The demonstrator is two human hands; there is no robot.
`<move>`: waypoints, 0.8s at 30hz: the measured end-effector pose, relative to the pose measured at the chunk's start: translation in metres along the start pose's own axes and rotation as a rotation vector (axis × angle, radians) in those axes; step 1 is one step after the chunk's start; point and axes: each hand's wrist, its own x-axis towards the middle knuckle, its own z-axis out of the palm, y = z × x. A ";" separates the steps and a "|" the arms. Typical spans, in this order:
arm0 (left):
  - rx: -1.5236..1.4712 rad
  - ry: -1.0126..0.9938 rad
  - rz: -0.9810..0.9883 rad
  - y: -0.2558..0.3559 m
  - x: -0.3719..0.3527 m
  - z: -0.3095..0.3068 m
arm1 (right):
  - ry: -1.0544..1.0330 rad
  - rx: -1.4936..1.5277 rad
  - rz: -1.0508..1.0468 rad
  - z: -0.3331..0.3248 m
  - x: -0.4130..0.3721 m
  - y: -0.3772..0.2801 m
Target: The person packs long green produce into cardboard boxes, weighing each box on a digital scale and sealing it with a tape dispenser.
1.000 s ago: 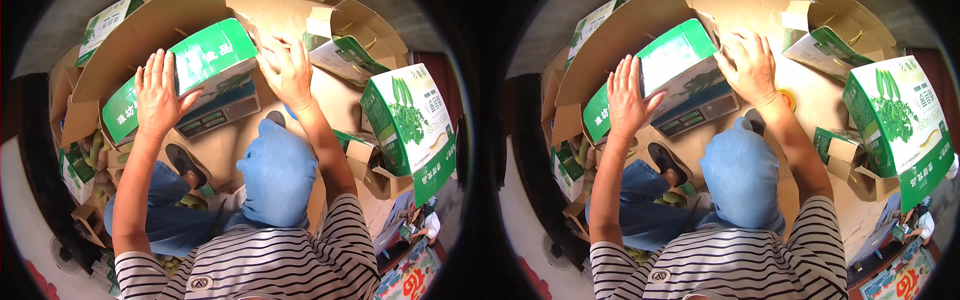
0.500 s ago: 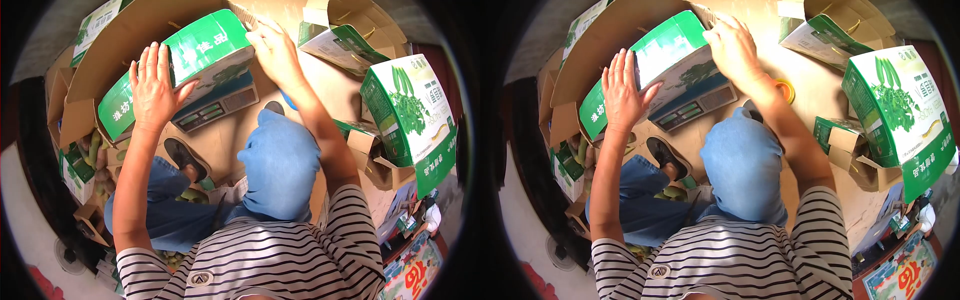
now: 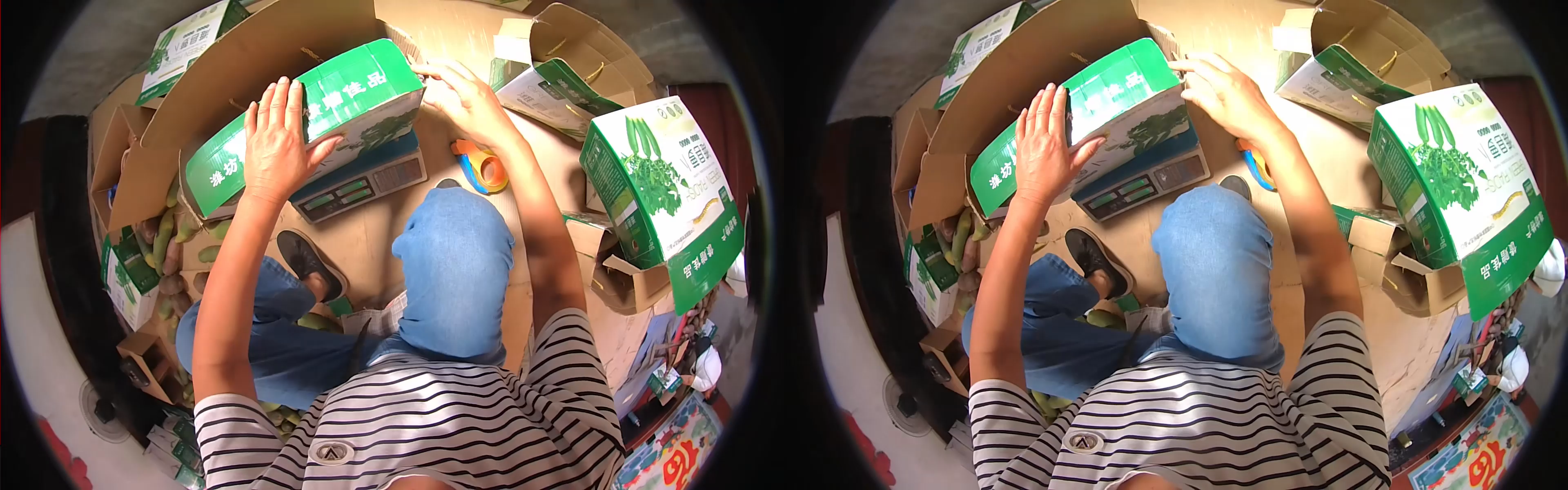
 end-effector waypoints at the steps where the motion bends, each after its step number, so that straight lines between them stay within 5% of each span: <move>1: -0.007 -0.006 0.011 0.001 0.000 0.001 | -0.015 -0.126 -0.088 -0.002 0.007 0.005; 6: -0.020 -0.002 0.038 0.008 0.008 -0.011 | -0.173 -0.325 -0.222 -0.018 0.015 0.014; 7: 0.011 0.008 0.048 0.007 0.006 -0.008 | -0.066 -0.518 -0.254 -0.020 0.007 0.001; 10: 0.010 -0.003 0.024 0.003 0.001 -0.005 | 0.107 -0.357 0.010 -0.070 -0.032 -0.079; 12: 0.025 -0.026 0.017 0.003 0.000 -0.007 | 0.389 -0.240 0.104 -0.148 -0.077 -0.091; 13: 0.027 -0.032 0.017 0.002 0.001 -0.006 | 0.662 -0.207 0.380 -0.187 -0.089 -0.124; 16: 0.008 -0.033 0.024 0.004 0.001 -0.005 | 0.807 -1.556 0.316 -0.352 -0.176 -0.117; 17: 0.012 -0.042 0.015 0.005 0.001 -0.006 | 0.868 -1.871 0.580 -0.396 -0.219 -0.092; 18: 0.014 -0.049 0.018 0.005 0.000 -0.006 | 0.872 -1.346 0.802 -0.444 -0.264 -0.072; 19: 0.023 -0.053 0.009 0.005 0.000 -0.007 | 0.894 -0.409 0.934 -0.454 -0.276 -0.069; 20: -0.002 -0.076 -0.002 0.004 -0.001 -0.009 | 0.960 0.176 0.976 -0.443 -0.278 -0.061; 21: -0.041 -0.040 -0.002 0.005 -0.002 -0.009 | 0.883 0.449 1.020 -0.433 -0.277 -0.059; 24: -0.055 -0.036 -0.007 0.004 -0.004 -0.006 | 0.930 0.198 0.801 -0.418 -0.243 -0.059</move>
